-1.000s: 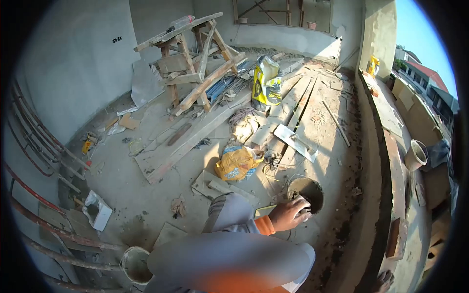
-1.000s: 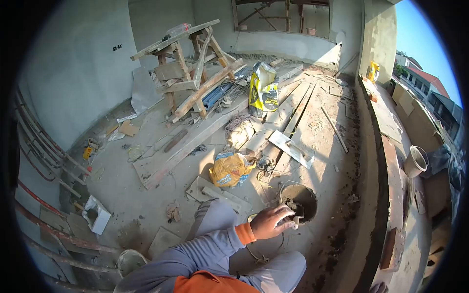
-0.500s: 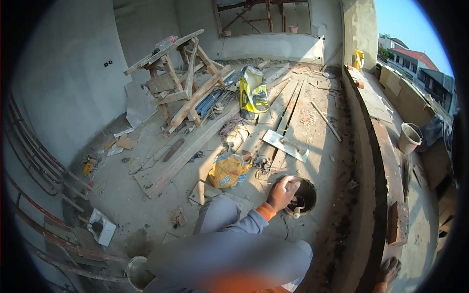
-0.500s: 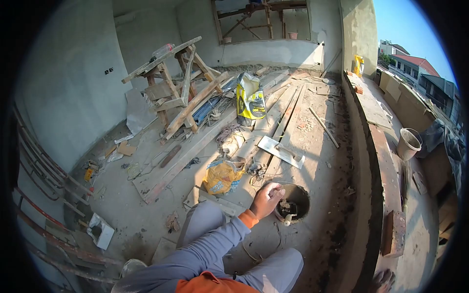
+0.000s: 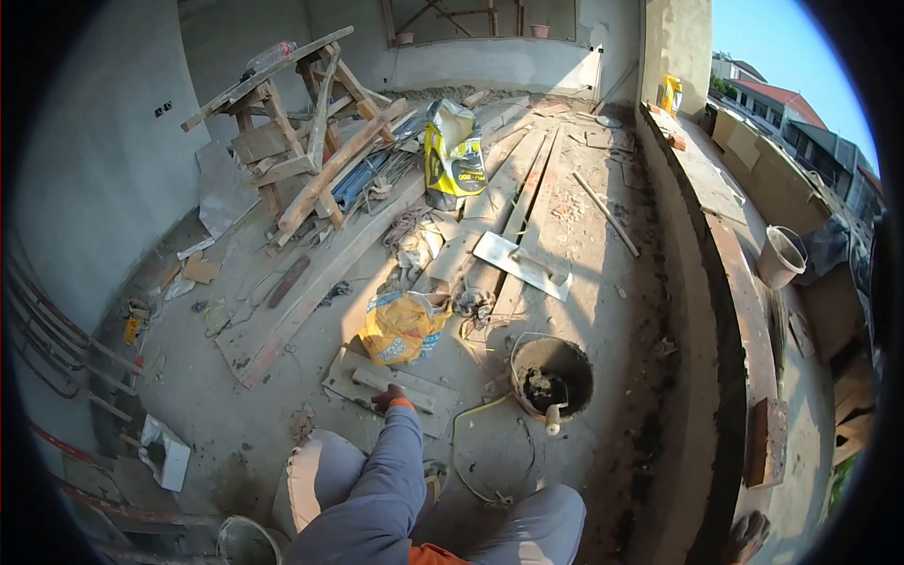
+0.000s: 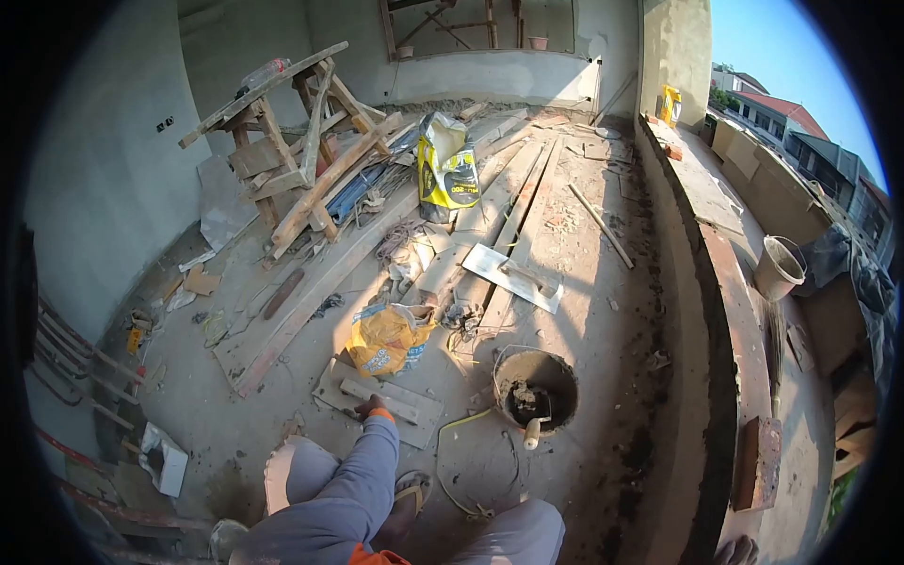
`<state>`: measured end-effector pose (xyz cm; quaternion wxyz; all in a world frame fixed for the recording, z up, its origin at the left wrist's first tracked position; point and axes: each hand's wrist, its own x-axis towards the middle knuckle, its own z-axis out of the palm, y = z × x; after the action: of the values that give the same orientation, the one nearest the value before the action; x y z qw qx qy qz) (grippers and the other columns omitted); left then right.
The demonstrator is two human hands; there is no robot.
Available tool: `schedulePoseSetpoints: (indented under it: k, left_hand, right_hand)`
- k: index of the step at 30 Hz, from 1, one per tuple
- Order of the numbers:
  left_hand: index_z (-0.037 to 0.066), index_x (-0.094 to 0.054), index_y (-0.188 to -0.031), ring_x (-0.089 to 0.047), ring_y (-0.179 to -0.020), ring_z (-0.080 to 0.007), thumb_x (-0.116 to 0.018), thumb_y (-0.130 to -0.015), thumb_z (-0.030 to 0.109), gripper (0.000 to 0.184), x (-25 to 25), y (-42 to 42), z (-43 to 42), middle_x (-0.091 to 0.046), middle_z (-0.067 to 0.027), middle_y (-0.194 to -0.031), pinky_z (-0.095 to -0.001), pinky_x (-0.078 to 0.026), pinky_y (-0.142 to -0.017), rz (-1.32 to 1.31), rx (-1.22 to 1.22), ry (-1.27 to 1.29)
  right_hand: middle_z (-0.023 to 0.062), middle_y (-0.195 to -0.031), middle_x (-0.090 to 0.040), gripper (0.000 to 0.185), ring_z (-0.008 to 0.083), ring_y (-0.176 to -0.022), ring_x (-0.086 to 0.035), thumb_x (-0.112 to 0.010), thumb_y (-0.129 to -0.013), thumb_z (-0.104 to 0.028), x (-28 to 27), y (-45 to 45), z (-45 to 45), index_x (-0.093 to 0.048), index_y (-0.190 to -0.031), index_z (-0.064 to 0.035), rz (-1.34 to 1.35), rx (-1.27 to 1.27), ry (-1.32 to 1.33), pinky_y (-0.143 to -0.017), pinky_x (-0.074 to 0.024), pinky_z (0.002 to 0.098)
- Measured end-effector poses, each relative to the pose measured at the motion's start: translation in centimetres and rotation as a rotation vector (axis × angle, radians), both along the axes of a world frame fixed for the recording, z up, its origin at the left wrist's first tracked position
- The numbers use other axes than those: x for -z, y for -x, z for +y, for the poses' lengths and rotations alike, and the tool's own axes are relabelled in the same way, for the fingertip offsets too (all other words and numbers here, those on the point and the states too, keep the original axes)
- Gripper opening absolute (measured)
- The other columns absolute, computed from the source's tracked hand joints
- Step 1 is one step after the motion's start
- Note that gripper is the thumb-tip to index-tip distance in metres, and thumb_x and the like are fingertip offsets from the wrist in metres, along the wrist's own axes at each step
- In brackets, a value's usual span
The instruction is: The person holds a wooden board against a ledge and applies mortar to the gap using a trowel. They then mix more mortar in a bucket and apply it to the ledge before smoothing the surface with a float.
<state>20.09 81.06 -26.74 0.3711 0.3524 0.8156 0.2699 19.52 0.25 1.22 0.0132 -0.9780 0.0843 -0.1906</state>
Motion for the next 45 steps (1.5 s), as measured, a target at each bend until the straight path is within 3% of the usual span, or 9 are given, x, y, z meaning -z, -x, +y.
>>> schedulePoseSetpoints:
  k: [8, 10, 17, 24, 34, 36, 38, 40, 45]
  left_hand:
    - [-0.007, -0.035, -0.127, -0.048, -0.119, -0.0401, -0.077, -0.068, 0.043, 0.088, 11.4, 1.5, 4.4, -0.044, -0.0303, -0.128, -0.0436, -0.044, -0.098, 0.257, 0.324, 0.026]
    - [-0.011, -0.035, -0.125, -0.048, -0.119, -0.0390, -0.079, -0.067, 0.040, 0.089, 14.4, 1.4, 5.4, -0.044, -0.0304, -0.129, -0.0413, -0.043, -0.099, -0.168, 0.366, -0.029]
    - [-0.009, -0.041, -0.117, -0.059, -0.103, -0.0343, -0.083, -0.063, 0.022, 0.076, 16.4, 0.2, 7.4, -0.056, -0.0263, -0.115, -0.0398, -0.049, -0.091, -0.461, 0.215, -0.086]
    - [-0.007, -0.040, -0.112, -0.062, -0.098, -0.0381, -0.082, -0.063, 0.017, 0.069, 7.9, 2.2, 5.3, -0.057, -0.0273, -0.112, -0.0445, -0.053, -0.083, -0.236, -0.013, 0.006]
    - [-0.010, -0.039, -0.121, -0.061, -0.092, -0.0376, -0.074, -0.071, 0.012, 0.066, -10.3, -0.4, 1.1, -0.057, -0.0248, -0.106, -0.0436, -0.051, -0.079, -0.189, 0.066, -0.786]
    - [-0.005, -0.045, -0.116, -0.059, -0.084, -0.0306, -0.071, -0.074, 0.016, 0.053, -15.1, -1.8, 0.3, -0.058, -0.0171, -0.095, -0.0402, -0.051, -0.073, -0.781, 0.374, -0.481]
    - [0.000, -0.051, -0.107, -0.055, -0.077, -0.0227, -0.066, -0.078, 0.023, 0.040, -23.0, -4.6, -6.9, -0.054, -0.0099, -0.084, -0.0368, -0.049, -0.070, -1.052, 0.282, -0.601]
    - [0.003, -0.052, -0.098, -0.053, -0.072, -0.0197, -0.065, -0.079, 0.026, 0.033, -27.0, -5.7, -10.5, -0.051, -0.0071, -0.080, -0.0366, -0.049, -0.067, -1.276, 0.614, -0.467]
    - [0.006, -0.053, -0.080, -0.052, -0.063, -0.0197, -0.062, -0.071, 0.020, 0.020, -34.0, -12.7, -19.3, -0.051, -0.0047, -0.072, -0.0366, -0.048, -0.058, -1.223, 0.861, -0.209]
  right_hand:
    - [0.0206, -0.105, -0.063, 0.042, 0.0389, -0.098, -0.057, -0.051, -0.091, -0.041, 0.1, -0.4, 1.2, -0.065, -0.105, -0.0046, 0.017, -0.008, 0.026, -0.086, -0.0449, 0.0481]
    - [0.0211, -0.103, -0.063, 0.042, 0.0392, -0.096, -0.057, -0.050, -0.091, -0.041, -0.2, -0.4, 1.6, -0.065, -0.105, -0.0044, -0.031, 0.003, 0.014, -0.085, -0.0450, 0.0482]
    - [0.0215, -0.092, -0.063, 0.042, 0.0400, -0.083, -0.057, -0.047, -0.091, -0.042, -0.7, -0.6, 2.1, -0.065, -0.096, -0.0046, -0.064, -0.115, 0.039, -0.075, -0.0457, 0.0490]
    - [0.0185, -0.085, -0.062, 0.039, 0.0374, -0.081, -0.055, -0.046, -0.091, -0.042, 0.0, -0.6, 1.2, -0.062, -0.083, -0.0077, -0.088, -0.095, 0.060, -0.074, -0.0440, 0.0486]
    - [0.0186, -0.107, -0.055, 0.030, 0.0374, -0.103, -0.050, -0.055, -0.084, -0.020, 3.9, -1.0, -3.6, -0.056, -0.106, 0.0001, -0.111, -0.012, -0.145, -0.090, -0.0392, 0.0445]
    - [0.0167, -0.110, -0.056, 0.031, 0.0354, -0.106, -0.050, -0.058, -0.082, -0.020, 2.7, -0.7, -2.4, -0.057, -0.108, -0.0019, -0.126, 0.008, -0.174, -0.093, -0.0383, 0.0421]
    - [0.0115, -0.115, -0.056, 0.033, 0.0328, -0.109, -0.050, -0.059, -0.082, -0.027, 1.6, -0.3, -1.4, -0.059, -0.110, -0.0070, -0.094, 0.067, -0.156, -0.093, -0.0378, 0.0426]
    - [0.0085, -0.117, -0.056, 0.034, 0.0315, -0.112, -0.049, -0.059, -0.084, -0.034, 1.0, 0.0, -1.1, -0.061, -0.110, -0.0111, -0.090, 0.123, -0.179, -0.093, -0.0376, 0.0433]
    - [0.0074, -0.116, -0.057, 0.035, 0.0288, -0.111, -0.050, -0.060, -0.083, -0.035, 0.1, 0.1, -2.0, -0.063, -0.109, -0.0115, -0.062, 0.143, -0.210, -0.091, -0.0384, 0.0437]
